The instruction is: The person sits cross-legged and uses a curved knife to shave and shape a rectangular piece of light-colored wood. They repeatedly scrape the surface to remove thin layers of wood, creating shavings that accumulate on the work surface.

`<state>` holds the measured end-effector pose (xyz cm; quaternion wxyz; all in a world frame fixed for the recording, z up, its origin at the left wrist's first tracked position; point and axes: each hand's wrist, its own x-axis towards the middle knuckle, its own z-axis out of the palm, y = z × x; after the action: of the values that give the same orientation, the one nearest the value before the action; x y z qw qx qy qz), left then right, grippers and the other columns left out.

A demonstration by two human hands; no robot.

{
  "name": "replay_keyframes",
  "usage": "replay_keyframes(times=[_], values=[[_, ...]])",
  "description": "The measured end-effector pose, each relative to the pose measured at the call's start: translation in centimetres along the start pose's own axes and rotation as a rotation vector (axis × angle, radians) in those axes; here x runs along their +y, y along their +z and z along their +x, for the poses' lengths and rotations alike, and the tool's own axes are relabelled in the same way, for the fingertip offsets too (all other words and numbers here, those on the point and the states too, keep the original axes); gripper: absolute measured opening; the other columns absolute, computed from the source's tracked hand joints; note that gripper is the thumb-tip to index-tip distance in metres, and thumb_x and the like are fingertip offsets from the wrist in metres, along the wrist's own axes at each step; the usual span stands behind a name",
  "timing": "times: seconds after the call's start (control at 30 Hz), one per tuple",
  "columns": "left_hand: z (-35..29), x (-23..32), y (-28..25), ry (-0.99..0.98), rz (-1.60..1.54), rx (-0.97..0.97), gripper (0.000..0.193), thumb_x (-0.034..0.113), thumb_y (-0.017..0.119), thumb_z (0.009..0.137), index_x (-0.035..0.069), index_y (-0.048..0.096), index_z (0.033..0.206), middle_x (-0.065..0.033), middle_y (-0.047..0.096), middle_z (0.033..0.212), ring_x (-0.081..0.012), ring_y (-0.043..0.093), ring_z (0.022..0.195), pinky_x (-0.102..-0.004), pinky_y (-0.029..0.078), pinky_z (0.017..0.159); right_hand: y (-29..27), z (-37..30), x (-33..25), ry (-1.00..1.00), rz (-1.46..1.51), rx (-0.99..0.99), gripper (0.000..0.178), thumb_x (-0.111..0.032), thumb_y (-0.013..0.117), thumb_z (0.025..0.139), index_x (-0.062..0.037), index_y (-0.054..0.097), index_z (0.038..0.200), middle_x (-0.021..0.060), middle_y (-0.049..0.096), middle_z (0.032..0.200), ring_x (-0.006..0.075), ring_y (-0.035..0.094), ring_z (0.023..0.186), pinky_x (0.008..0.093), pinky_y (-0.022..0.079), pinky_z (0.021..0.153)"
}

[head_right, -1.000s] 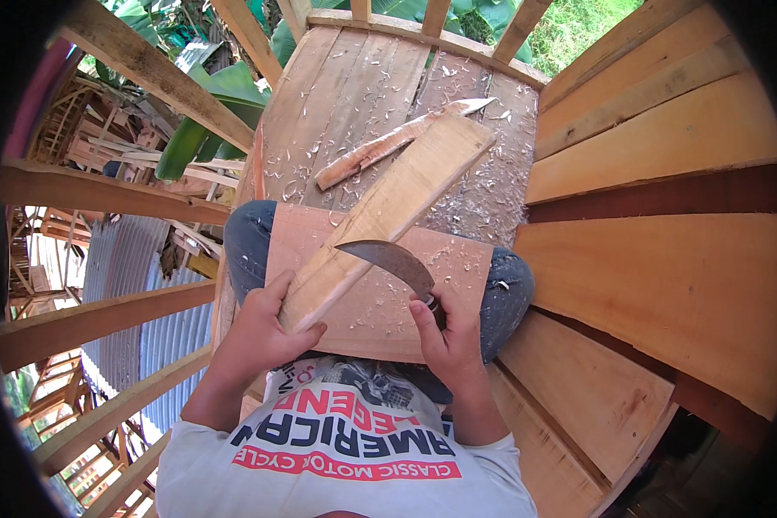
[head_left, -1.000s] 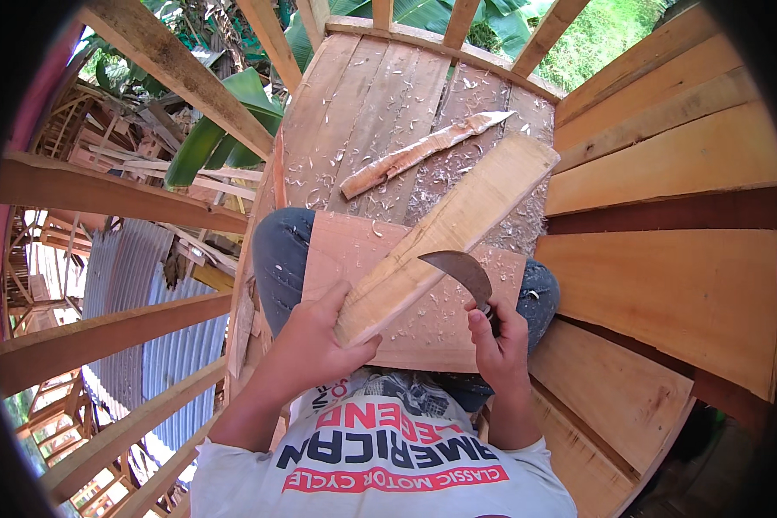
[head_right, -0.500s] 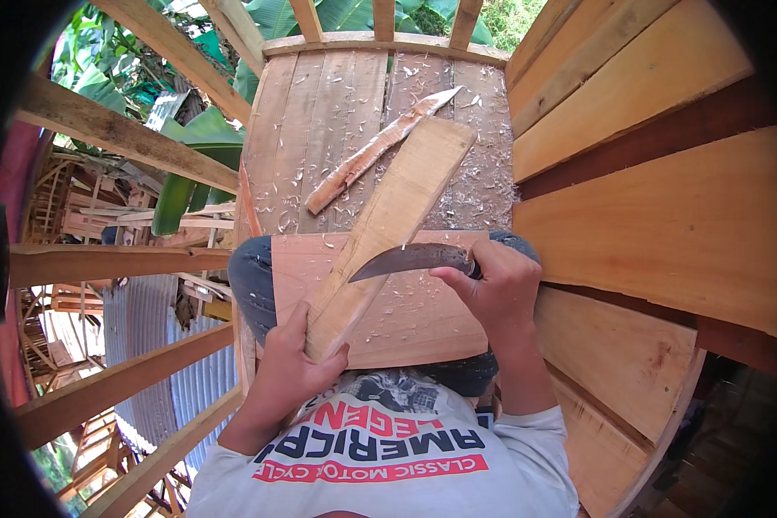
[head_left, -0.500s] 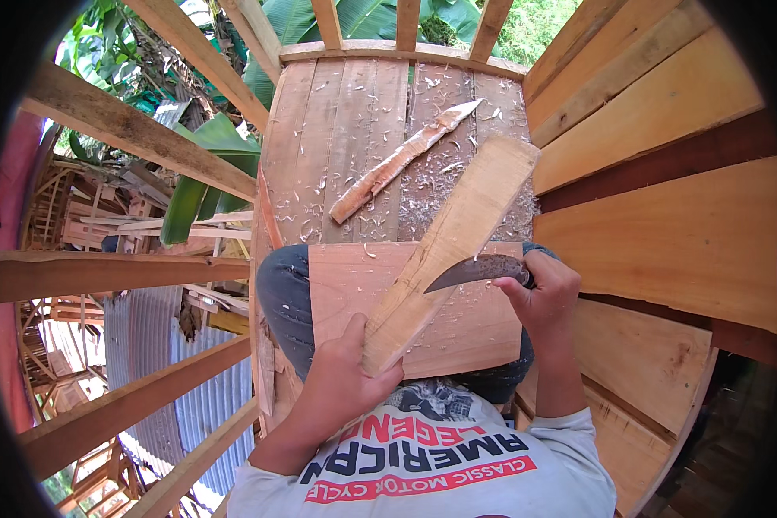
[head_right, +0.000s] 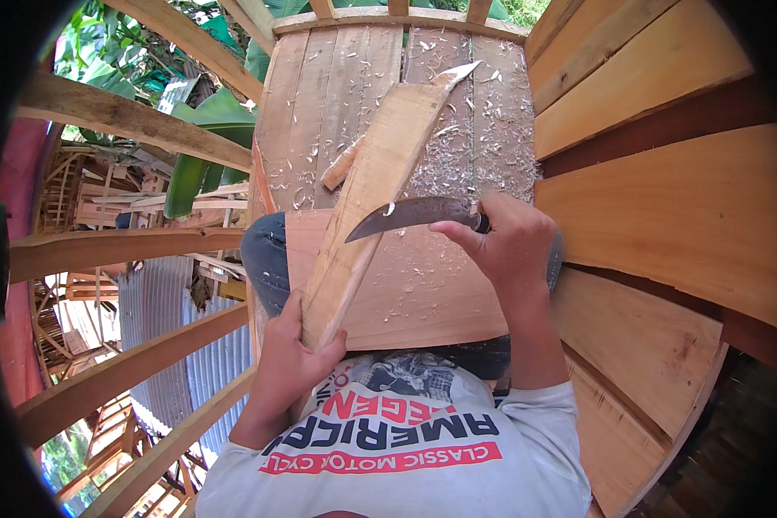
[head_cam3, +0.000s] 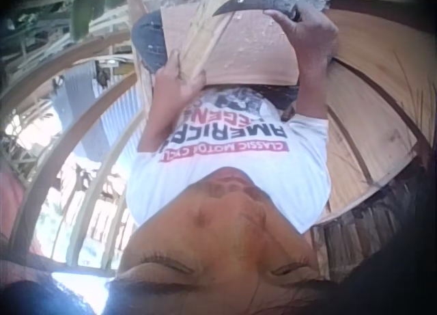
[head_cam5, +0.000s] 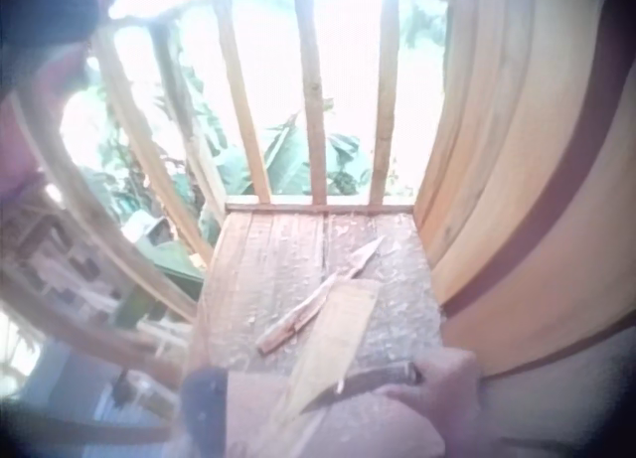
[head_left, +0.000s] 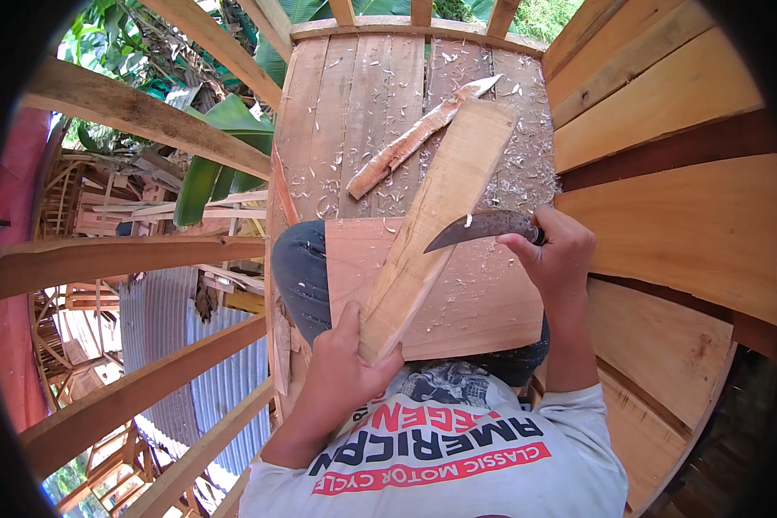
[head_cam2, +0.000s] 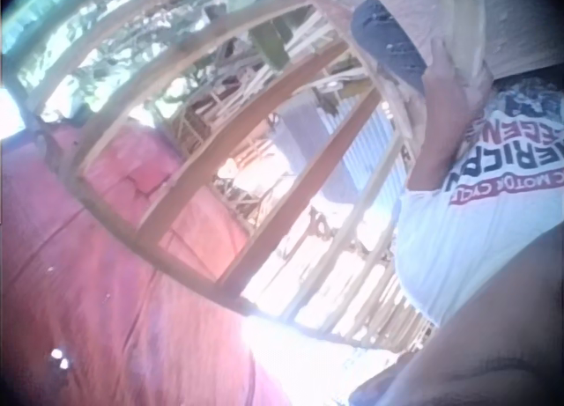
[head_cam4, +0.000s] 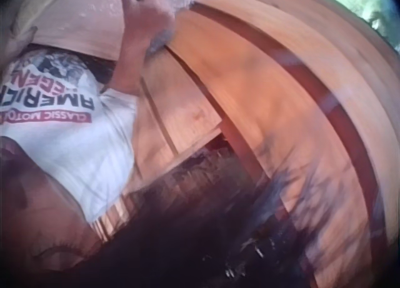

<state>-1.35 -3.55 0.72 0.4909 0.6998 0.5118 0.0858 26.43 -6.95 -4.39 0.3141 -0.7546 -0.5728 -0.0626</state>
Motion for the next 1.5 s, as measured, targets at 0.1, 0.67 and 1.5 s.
replay_keyframes(times=[0.1, 0.67, 1.5], values=[[-0.3, -0.4, -0.3, -0.044, -0.010, 0.022, 0.044, 0.011, 0.070, 0.071, -0.005, 0.052, 0.107, -0.0197, 0.066, 0.089, -0.0207, 0.068, 0.082, -0.0301, 0.051, 0.070, 0.5, 1.1, -1.0, -0.013, -0.009, 0.002, 0.070, -0.073, 0.065, 0.066, -0.0073, 0.043, 0.054, 0.0071, 0.040, 0.047, 0.0252, 0.044, 0.041, 0.0337, 0.034, 0.040], [-0.4, -1.7, -1.5, -0.059, -0.006, 0.131, 0.047, 0.014, 0.073, 0.072, -0.005, 0.053, 0.110, -0.0188, 0.067, 0.091, -0.0246, 0.067, 0.084, -0.0331, 0.051, 0.073, 0.7, 2.0, -5.1, 0.036, 0.142, -0.283, 0.063, -0.063, 0.062, 0.079, -0.0037, 0.058, 0.059, 0.0143, 0.054, 0.052, 0.0306, 0.058, 0.049, 0.0379, 0.044, 0.048], [-0.4, -3.0, -0.5, 0.009, 0.197, 0.156, 0.045, 0.023, 0.075, 0.073, -0.001, 0.051, 0.102, -0.0240, 0.065, 0.077, -0.0368, 0.067, 0.073, -0.0404, 0.052, 0.060, 1.9, 0.5, -3.4, 0.013, 0.057, -0.333, 0.063, -0.067, 0.064, 0.073, -0.0065, 0.059, 0.057, 0.0095, 0.054, 0.051, 0.0274, 0.057, 0.046, 0.0374, 0.043, 0.046]])
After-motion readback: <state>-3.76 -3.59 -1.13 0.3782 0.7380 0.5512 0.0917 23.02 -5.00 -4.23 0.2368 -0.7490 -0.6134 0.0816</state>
